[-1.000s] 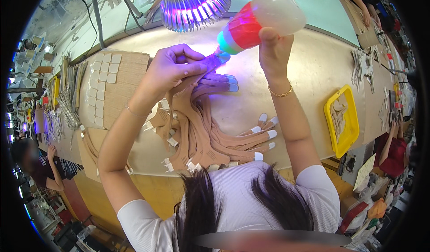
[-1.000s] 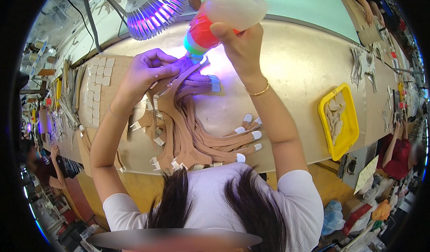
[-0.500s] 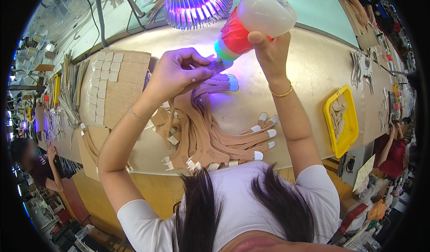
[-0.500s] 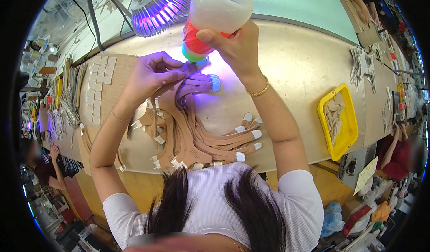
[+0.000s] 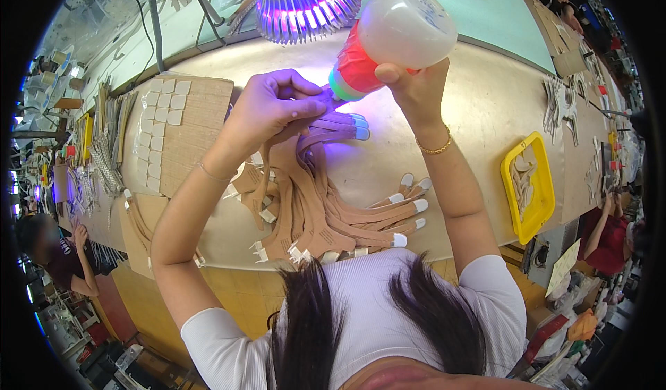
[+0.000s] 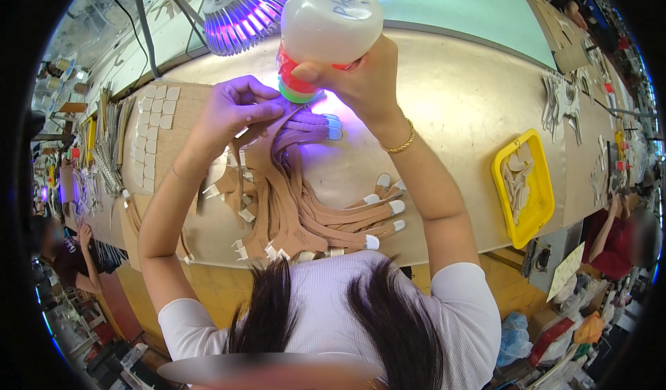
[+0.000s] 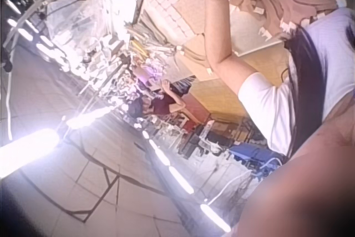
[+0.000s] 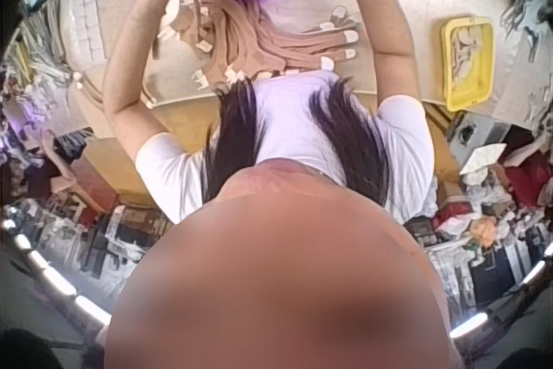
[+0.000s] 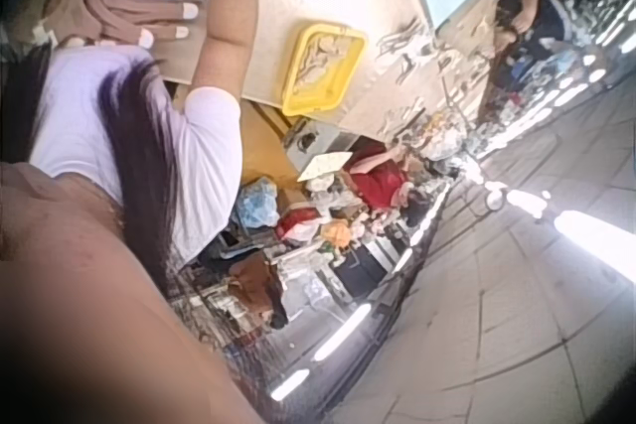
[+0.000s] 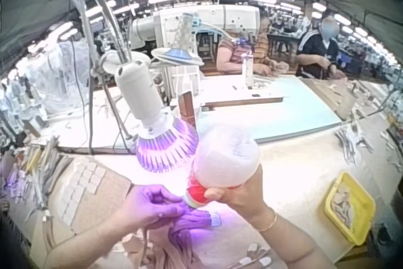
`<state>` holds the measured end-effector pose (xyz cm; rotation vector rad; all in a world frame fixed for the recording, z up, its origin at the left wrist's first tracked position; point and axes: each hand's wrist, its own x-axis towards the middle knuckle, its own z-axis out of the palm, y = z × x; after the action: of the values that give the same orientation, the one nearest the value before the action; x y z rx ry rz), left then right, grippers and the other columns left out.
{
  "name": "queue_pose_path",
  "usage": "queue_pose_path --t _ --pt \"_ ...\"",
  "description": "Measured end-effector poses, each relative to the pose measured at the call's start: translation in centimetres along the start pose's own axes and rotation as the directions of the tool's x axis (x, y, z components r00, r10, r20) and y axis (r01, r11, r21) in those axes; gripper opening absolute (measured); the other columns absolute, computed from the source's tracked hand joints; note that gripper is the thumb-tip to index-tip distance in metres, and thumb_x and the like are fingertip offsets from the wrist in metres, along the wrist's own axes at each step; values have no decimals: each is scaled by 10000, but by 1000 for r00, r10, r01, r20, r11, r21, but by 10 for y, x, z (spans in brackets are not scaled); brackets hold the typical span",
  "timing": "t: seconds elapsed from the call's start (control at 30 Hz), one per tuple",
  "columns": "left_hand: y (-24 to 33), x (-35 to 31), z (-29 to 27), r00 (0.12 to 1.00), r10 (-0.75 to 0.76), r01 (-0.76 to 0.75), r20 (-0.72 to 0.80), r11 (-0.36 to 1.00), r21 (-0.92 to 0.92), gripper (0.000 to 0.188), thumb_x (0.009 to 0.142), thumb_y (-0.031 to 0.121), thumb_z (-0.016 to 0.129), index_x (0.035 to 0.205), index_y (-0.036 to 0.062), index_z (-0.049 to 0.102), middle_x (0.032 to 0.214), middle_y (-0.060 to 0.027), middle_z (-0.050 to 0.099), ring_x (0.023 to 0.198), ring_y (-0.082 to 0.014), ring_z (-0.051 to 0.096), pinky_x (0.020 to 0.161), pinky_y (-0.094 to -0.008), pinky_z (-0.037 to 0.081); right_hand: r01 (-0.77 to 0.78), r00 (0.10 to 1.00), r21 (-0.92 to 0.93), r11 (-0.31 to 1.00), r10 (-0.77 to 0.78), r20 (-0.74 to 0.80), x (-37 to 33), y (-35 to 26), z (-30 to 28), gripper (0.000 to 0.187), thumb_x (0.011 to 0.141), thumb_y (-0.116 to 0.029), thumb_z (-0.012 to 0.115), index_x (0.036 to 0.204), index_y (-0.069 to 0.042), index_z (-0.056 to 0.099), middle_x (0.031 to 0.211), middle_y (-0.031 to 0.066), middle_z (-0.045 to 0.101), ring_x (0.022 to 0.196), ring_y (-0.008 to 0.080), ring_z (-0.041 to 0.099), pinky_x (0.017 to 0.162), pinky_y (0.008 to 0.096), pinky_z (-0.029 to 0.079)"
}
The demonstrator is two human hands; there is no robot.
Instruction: The person applies glue from a squeeze bottle to the tips of multiple beige fabric pieces arranged on a table. They pick up each piece, apply glue under a UV lamp, and place it back on the table.
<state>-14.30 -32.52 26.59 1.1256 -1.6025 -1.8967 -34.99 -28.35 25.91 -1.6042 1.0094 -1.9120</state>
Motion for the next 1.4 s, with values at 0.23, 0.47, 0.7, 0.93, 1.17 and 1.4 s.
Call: queue_pose_path --t 0.23,0.47,0.7,0.93,1.17,1.4 --pt "2 1 -3 999 -49 48 -24 998 -34 172 783 8 699 921 -31 605 789 -70 652 623 -105 621 564 -208 503 -23 999 29 999 22 36 -1 -8 6 665 601 -435 839 1029 23 619 948 87 676 860 163 651 769 295 534" --pt "7 0 0 996 -58 57 -61 998 -11 210 769 41 720 937 -34 620 815 -78 659 685 -105 627 588 -207 507 -20 999 8 1000 20 45 -17 4 -8 506 621 -288 865 983 1 662 889 61 694 806 139 648 730 278 530" --pt "39 -99 -16 926 308 -271 -217 945 186 218 754 59 734 935 -22 644 822 -84 673 687 -89 624 615 -197 501 -316 931 317 894 356 -78 -23 10 -63 981 705 -748 570 1262 47 431 1067 157 603 916 283 635 827 433 540" --pt "40 -254 -16 279 773 -514 -569 621 591 295 801 -2 648 1087 -46 590 919 -204 666 662 -181 635 570 -257 522 -316 908 395 863 396 -140 -37 -6 -78 951 747 -773 476 1239 40 440 1067 171 591 901 263 637 756 423 560" --pt "31 -360 -46 -10 758 -440 -652 582 684 239 843 -15 615 1074 -69 589 948 -190 664 645 -174 633 578 -227 533 -336 903 472 815 421 -85 -52 -16 -60 865 801 -724 458 1263 6 421 1116 176 558 877 238 615 740 399 552" --pt "-56 -370 -197 121 325 -218 -938 930 294 303 783 114 736 1041 5 619 944 -79 668 793 -131 639 656 -248 527 -367 897 405 837 434 -83 -60 -22 -63 818 823 -697 456 1269 -12 415 1134 170 547 891 237 611 759 415 547"
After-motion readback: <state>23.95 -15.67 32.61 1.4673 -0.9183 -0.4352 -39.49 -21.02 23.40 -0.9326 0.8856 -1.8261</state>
